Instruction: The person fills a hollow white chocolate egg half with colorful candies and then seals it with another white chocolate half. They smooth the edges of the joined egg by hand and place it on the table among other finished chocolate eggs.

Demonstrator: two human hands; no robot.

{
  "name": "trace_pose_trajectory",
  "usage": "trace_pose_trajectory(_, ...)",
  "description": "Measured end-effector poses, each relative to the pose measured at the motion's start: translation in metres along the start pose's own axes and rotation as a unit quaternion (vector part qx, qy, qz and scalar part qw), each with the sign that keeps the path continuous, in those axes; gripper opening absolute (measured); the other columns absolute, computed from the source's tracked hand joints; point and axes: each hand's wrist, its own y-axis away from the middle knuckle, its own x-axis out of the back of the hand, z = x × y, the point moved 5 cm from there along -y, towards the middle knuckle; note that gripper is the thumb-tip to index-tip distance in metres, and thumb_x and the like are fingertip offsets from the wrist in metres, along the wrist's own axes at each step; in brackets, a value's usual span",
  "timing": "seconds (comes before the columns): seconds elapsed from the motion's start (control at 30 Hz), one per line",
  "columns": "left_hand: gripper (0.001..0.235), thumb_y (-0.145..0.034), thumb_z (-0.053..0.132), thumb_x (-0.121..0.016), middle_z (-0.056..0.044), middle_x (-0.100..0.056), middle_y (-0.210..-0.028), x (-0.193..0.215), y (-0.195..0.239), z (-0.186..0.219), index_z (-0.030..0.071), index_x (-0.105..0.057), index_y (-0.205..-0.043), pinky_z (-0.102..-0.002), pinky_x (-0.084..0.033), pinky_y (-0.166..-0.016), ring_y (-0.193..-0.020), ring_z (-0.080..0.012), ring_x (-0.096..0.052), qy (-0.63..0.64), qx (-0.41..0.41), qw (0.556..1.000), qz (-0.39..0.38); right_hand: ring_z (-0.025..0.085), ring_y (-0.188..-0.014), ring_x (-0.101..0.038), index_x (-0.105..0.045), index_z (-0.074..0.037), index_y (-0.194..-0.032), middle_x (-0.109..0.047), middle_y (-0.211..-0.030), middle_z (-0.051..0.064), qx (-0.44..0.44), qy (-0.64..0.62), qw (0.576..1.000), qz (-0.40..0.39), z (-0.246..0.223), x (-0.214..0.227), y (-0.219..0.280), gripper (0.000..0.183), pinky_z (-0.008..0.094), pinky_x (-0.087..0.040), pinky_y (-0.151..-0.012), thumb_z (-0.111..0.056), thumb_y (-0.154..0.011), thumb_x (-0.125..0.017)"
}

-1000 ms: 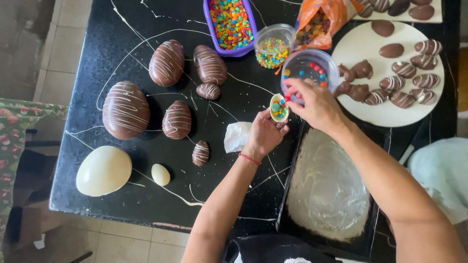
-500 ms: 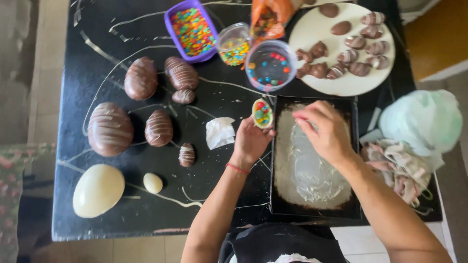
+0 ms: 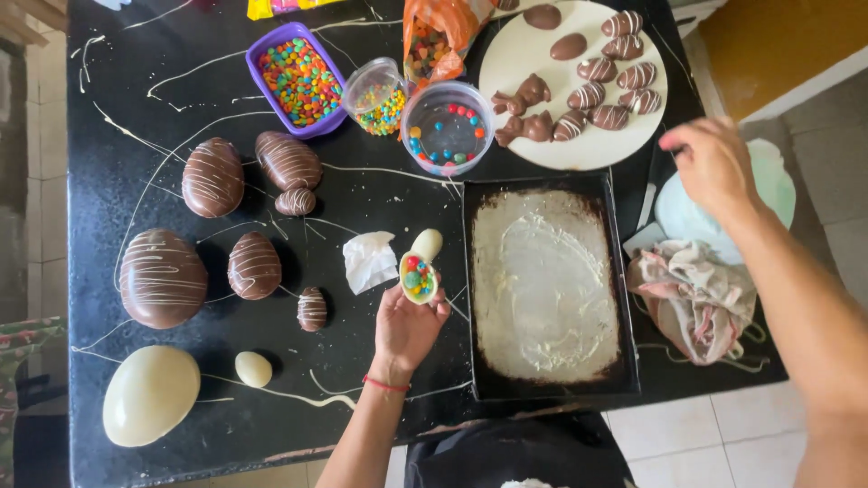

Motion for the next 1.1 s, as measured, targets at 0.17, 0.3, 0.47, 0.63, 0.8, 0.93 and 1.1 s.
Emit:
trace_pose_trajectory(0.17,0.040,-0.098,0.030,-0.070,-0.014,-0.074,-0.118,-0.028,0.005,-0.009,0.006,-0.069,-0.130,-0.038,-0.055,-0.082,-0.090,-0.0240,-0.067,-0.005,-0.033,0.999,0.025,0.037,-0.125,-0.063,-0.083,-0.011,-0.128,-0.077,-0.135,0.013,0.123,0.035,0.991,0.027,0.024,-0.041,-0.156,0.020,0.049,-0.052,-0.104,-0.007,-0.115,-0.069)
trace_pose_trajectory(0.3,0.034,-0.098,0.030,-0.069,-0.016,-0.073,-0.115,-0.036,0.009,-0.022,0.006,-0.070,-0.122,-0.041,-0.054,-0.080,-0.089,-0.0246,-0.065,0.016,-0.073,0.996,0.050,0.040,-0.124,-0.059,-0.079,-0.004,-0.131,-0.067,-0.132,0.018,0.109,-0.037,0.992,0.047,0.040,-0.117,-0.290,0.026,0.053,-0.048,-0.110,0.002,-0.106,-0.073)
trace_pose_trajectory(0.47,0.043,-0.090,0.030,-0.069,-0.014,-0.069,-0.109,-0.018,-0.008,-0.022,0.013,-0.066,-0.129,-0.041,-0.047,-0.080,-0.090,-0.0246,-0.058,0.038,-0.071,0.992,0.096,0.048,-0.115,-0.067,-0.080,-0.012,-0.136,-0.068,-0.133,0.026,0.050,0.066,0.995,-0.047,-0.004,-0.127,-0.356,0.029,0.059,-0.059,-0.089,-0.020,-0.109,-0.074)
trace_pose_trajectory(0.63,0.036,-0.097,0.032,-0.074,-0.011,-0.069,-0.106,-0.023,-0.032,-0.010,0.010,-0.072,-0.126,-0.040,-0.046,-0.081,-0.092,-0.0219,-0.058,0.014,-0.080,0.997,0.015,0.036,-0.089,-0.067,-0.069,-0.004,-0.135,-0.071,-0.121,0.019,-0.019,-0.084,0.974,-0.208,-0.056,-0.099,-0.336,0.015,0.052,-0.057,-0.073,-0.011,-0.122,-0.064)
trace_pose_trajectory(0.8,0.036,-0.100,0.033,-0.070,-0.009,-0.067,-0.110,-0.021,-0.034,-0.013,0.009,-0.074,-0.126,-0.042,-0.047,-0.078,-0.091,-0.0278,-0.054,0.025,-0.060,0.997,-0.030,0.021,-0.088,-0.073,-0.081,-0.021,-0.102,-0.078,-0.096,0.000,0.330,0.015,0.942,-0.054,-0.145,-0.097,-0.231,0.023,0.040,-0.053,-0.072,-0.029,-0.123,-0.083)
trace_pose_trajectory(0.93,0.047,-0.096,0.037,-0.071,-0.021,-0.062,-0.095,-0.020,-0.016,-0.010,0.000,-0.071,-0.125,-0.046,-0.050,-0.078,-0.081,-0.0362,-0.061,0.003,-0.037,0.997,-0.070,0.023,-0.079,-0.077,-0.080,-0.002,-0.102,-0.077,-0.089,0.011,0.582,-0.142,0.799,-0.053,-0.312,-0.044,-0.109,0.007,0.030,-0.073,-0.075,0.002,-0.102,-0.085)
trace_pose_trajectory(1.1,0.059,-0.095,0.036,-0.061,-0.030,-0.064,-0.110,0.032,0.021,-0.021,-0.001,-0.063,-0.142,-0.055,-0.055,-0.083,-0.096,-0.0422,-0.063,0.023,-0.119,0.989,-0.085,0.022,-0.089,-0.064,-0.059,-0.021,-0.094,-0.059,-0.090,-0.002,0.613,-0.107,0.783,-0.022,-0.383,-0.141,-0.018,0.012,0.036,-0.053,-0.078,-0.019,-0.103,-0.065)
